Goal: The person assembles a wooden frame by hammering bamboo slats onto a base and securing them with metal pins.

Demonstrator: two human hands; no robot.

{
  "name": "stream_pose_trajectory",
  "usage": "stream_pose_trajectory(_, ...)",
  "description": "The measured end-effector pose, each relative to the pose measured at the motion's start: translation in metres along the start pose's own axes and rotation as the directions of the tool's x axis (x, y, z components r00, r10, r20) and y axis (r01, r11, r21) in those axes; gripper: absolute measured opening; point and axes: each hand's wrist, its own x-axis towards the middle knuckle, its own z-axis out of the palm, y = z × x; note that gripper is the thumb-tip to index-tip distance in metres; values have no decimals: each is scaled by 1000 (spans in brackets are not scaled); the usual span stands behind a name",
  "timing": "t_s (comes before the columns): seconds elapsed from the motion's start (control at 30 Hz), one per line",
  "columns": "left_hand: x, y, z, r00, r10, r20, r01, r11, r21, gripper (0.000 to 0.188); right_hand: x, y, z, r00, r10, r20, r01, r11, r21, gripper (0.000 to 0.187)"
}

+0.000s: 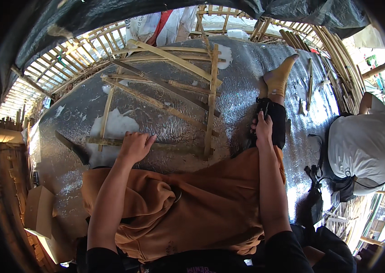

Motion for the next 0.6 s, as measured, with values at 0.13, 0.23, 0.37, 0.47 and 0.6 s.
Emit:
stream_pose_trajectory(0.13,-2,9,-3,1000,-4,-3,4,1000,17,48,-11,-8,7,999,39,14,-38,998,-58,23)
stream_pose_trajectory(0.23,0,13,-5,998,-22,59,23,999,-24,41,-11,-10,7,999,31,19,-29,994,-105,23)
stream_pose_trajectory(0.37,0,13,-1,999,41,0,-41,999,-14,36,-9,-9,12,999,35,-2,-35,996,-88,25)
stream_pose_trajectory(0.47,-3,21,5,986,160,-45,-159,987,35,34,-7,-7,10,1000,23,16,-22,996,-89,25)
stream_pose_trajectory(0.6,-8,26,19,951,308,25,-308,944,117,38,-3,-1,8,999,-16,30,18,999,-43,26)
